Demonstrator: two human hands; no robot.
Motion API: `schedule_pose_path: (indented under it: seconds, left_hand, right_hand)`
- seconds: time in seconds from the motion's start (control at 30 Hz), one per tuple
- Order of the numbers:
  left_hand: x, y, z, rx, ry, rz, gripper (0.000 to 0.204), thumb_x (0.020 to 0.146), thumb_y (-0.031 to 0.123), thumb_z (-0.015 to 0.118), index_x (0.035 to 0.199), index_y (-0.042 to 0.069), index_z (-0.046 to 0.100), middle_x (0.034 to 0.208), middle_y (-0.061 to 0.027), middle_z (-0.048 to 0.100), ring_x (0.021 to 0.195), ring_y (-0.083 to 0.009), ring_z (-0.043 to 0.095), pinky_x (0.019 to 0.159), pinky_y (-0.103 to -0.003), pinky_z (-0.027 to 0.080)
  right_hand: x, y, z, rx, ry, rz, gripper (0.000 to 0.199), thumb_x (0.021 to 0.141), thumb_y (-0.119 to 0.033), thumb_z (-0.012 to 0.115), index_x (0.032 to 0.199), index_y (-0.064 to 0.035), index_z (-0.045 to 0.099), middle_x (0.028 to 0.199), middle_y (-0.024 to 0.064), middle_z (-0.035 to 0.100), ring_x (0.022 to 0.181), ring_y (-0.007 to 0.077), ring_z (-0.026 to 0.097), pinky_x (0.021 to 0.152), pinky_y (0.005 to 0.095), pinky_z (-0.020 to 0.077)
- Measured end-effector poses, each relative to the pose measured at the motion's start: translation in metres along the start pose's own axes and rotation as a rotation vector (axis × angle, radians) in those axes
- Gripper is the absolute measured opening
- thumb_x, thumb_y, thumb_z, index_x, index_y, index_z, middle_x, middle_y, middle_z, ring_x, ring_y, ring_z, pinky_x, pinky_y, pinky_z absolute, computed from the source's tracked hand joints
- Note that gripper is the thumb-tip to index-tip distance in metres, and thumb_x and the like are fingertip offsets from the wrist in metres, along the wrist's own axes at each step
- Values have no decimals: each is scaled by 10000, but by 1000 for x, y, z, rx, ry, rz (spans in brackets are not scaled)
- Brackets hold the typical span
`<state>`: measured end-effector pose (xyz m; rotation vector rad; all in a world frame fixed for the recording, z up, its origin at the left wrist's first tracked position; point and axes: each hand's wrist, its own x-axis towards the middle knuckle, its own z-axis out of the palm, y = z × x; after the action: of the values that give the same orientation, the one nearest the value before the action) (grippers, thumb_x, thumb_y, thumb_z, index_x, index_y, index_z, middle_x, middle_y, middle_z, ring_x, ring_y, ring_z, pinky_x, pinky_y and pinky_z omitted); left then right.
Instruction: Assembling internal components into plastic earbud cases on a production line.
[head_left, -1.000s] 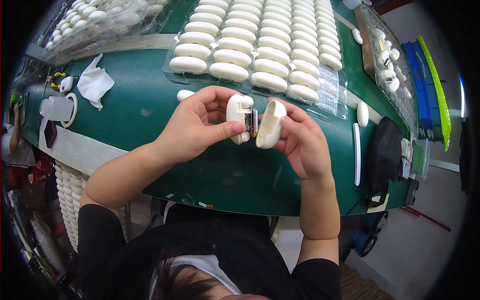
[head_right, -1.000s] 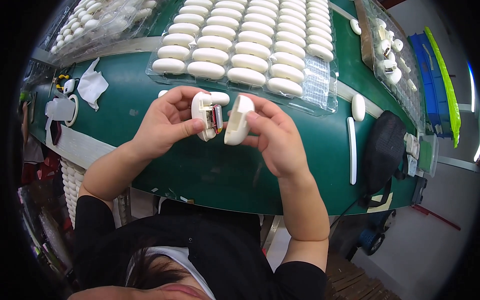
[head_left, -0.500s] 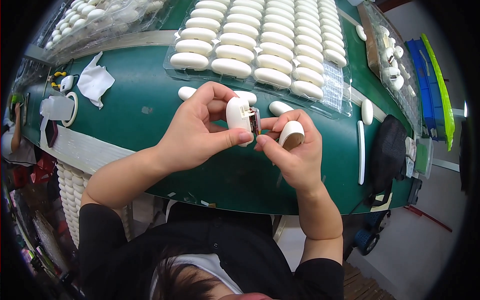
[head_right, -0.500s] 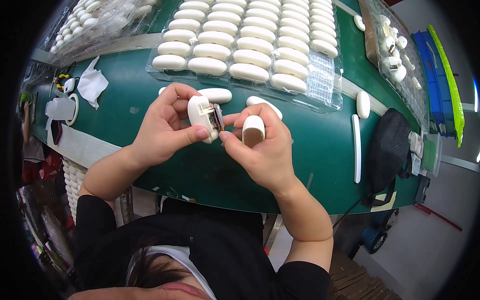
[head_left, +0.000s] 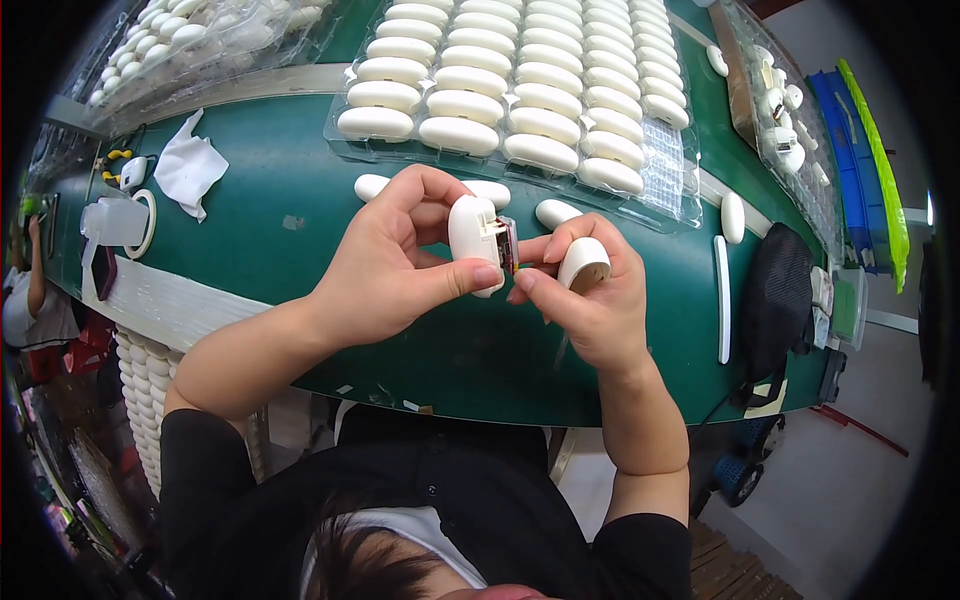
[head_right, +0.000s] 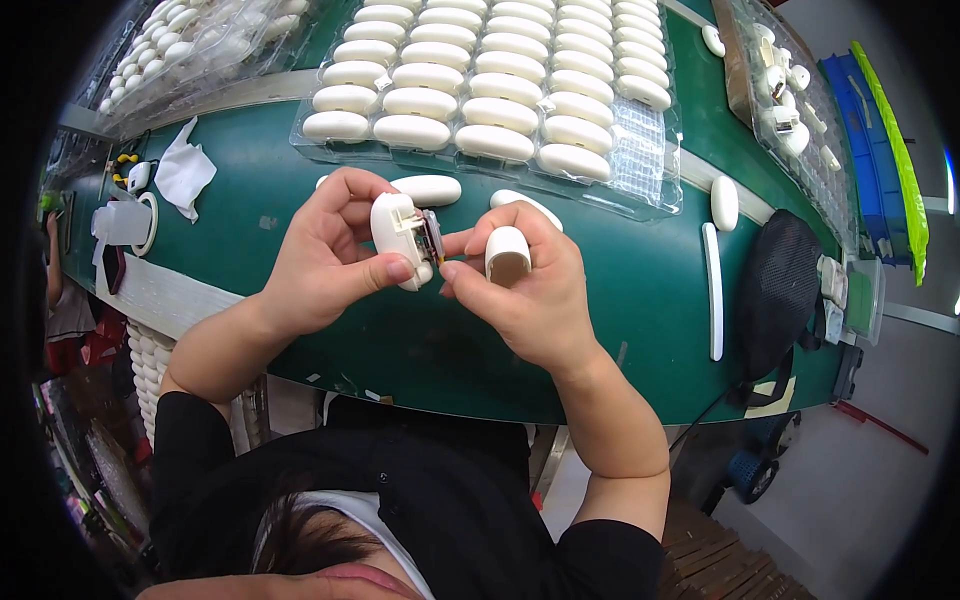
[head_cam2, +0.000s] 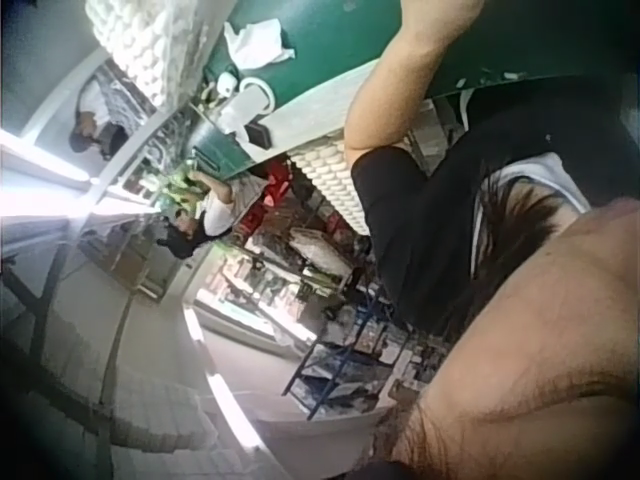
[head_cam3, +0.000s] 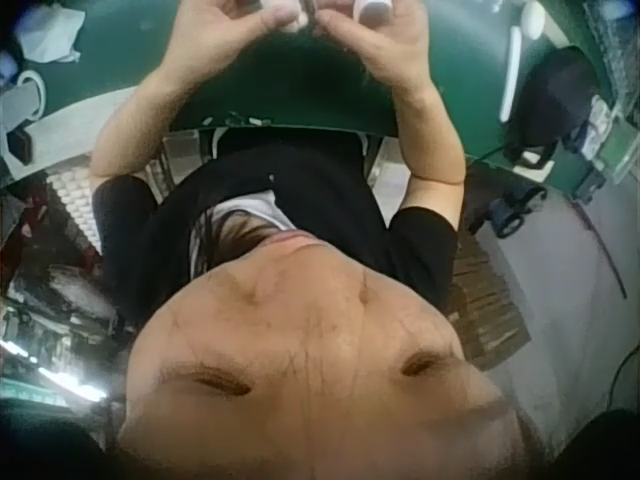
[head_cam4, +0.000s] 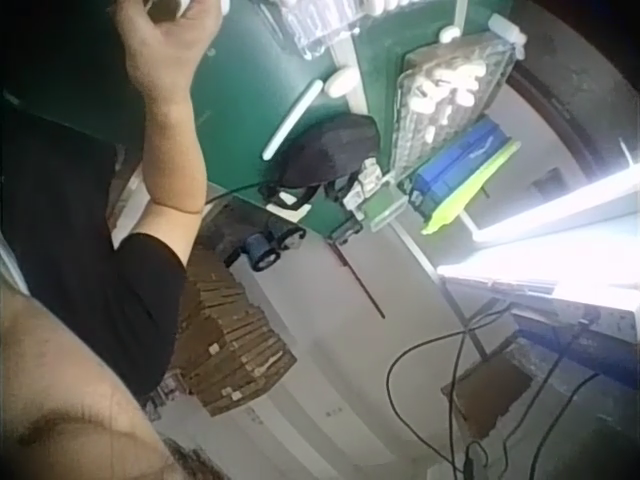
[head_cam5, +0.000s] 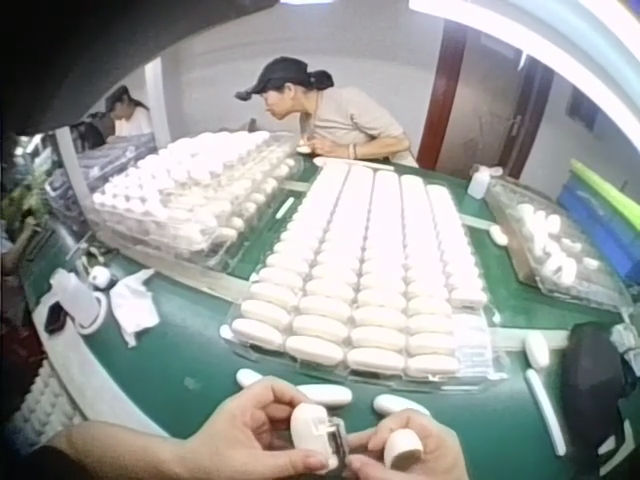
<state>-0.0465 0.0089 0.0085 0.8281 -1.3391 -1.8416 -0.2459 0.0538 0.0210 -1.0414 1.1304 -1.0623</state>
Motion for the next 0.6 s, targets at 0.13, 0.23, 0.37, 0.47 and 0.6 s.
schedule_pose_path:
  seconds: [0.13, 0.23, 0.37, 0.47, 0.6]
  left_hand:
    - [-1, 3, 1, 63, 8, 6, 468, 776, 60, 742, 1113, 9, 421, 1046, -123, 609, 989, -157, 604, 762, -276, 562]
    - [-3, 0, 3, 75, 20, 50, 463, 775, 56, 742, 1106, 4, 423, 1033, -126, 612, 979, -158, 608, 753, -272, 567]
    - [-3, 1, 2, 73, 9, 41, 456, 778, 50, 737, 1104, -1, 423, 1019, -126, 614, 976, -159, 608, 745, -270, 572]
    - [-3, 0, 3, 52, 9, 47, 455, 779, 48, 735, 1106, -3, 423, 1011, -127, 617, 972, -159, 610, 742, -270, 574]
    - [-3, 3, 3, 36, -11, 27, 454, 779, 46, 734, 1111, -2, 428, 1016, -127, 617, 967, -157, 610, 741, -272, 575]
  right_hand:
    - [-2, 5, 1, -37, 14, -52, 166, 777, 38, 650, 858, -22, 518, 870, 99, 670, 717, 107, 628, 640, 243, 524]
    - [-2, 7, 0, -146, 7, -100, 170, 776, 30, 653, 860, -18, 514, 870, 98, 674, 725, 105, 632, 647, 244, 523]
    - [-2, 5, 1, -68, -2, -63, 179, 773, 21, 659, 859, -17, 507, 880, 106, 678, 757, 112, 642, 660, 246, 525]
    - [-2, 4, 0, -63, -16, -47, 176, 775, 25, 654, 857, -20, 504, 884, 112, 678, 771, 117, 646, 668, 249, 528]
    - [-1, 1, -2, -48, -44, -47, 166, 782, 36, 639, 859, -25, 505, 886, 117, 677, 774, 121, 647, 676, 253, 533]
